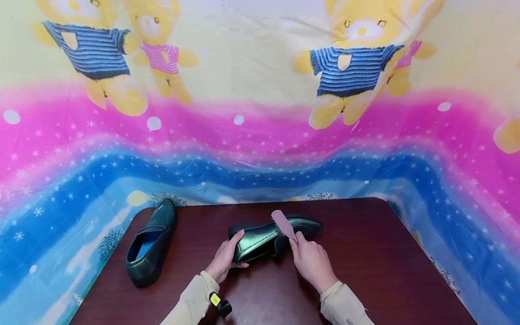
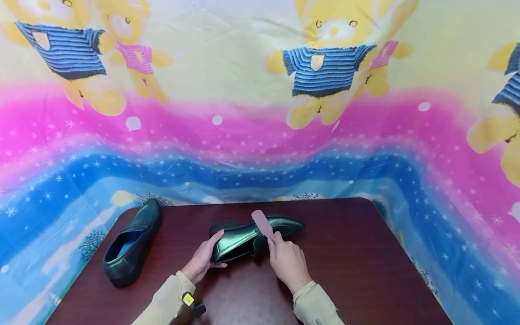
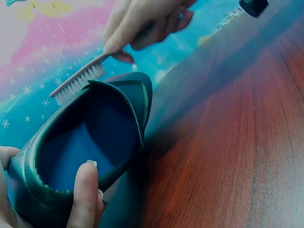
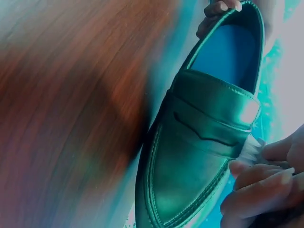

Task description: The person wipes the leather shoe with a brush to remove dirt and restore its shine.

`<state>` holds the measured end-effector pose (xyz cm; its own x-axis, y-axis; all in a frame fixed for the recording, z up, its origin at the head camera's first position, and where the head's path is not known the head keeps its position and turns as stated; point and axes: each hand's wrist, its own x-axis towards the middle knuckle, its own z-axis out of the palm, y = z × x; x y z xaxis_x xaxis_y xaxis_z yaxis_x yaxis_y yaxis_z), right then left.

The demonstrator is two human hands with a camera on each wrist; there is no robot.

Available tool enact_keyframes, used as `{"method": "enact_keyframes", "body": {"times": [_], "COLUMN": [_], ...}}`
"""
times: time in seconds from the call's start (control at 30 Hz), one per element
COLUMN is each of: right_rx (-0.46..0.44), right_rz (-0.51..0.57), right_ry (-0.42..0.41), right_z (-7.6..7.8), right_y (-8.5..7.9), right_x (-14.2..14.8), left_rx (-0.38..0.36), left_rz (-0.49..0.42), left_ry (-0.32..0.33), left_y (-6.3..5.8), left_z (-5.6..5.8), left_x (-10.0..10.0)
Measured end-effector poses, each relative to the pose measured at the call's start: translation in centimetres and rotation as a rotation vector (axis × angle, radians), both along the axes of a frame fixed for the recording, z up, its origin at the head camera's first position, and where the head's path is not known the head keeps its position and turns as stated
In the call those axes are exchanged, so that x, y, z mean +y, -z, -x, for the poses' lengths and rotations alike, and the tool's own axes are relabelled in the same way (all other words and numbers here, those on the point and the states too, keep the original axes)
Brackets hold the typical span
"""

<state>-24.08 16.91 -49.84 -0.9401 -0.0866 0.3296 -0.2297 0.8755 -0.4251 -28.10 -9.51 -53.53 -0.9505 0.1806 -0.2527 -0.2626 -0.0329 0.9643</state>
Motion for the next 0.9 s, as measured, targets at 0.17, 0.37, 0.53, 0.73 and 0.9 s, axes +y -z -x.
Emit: {"method": "enact_keyframes", "body": {"times": [0.17, 0.37, 0.53, 0.73, 0.9], "right_rx": [0.02, -0.025, -0.07, -0.126, -0.1], "right_rz": [-0.015, -0.041, -0.04, -0.026, 0.02], "right_ry": [0.037, 0.084, 0.123, 0.147, 0.105], "right_z": [0.1, 0.6, 1.0, 0.9, 0.6], "right_y": [0.1, 0.5, 1.0, 0.9, 0.3], "right_x": [0.3, 2.0, 4.1, 5.5, 4.3], "left_rx": [-0.014, -0.03, -0.039, -0.028, -0.021], "left_rz": [-0.017, -0.04, -0.05, -0.026, -0.021], "left_ry": [0.021, 0.012, 0.023, 0.018, 0.023], "left_y": [0.1, -0.1, -0.1, -0.5, -0.5], "left_z": [0.0, 0.0, -0.2, -0.3, -0.3], "left_x": [0.2, -0.1, -0.4, -0.4, -0.3]}}
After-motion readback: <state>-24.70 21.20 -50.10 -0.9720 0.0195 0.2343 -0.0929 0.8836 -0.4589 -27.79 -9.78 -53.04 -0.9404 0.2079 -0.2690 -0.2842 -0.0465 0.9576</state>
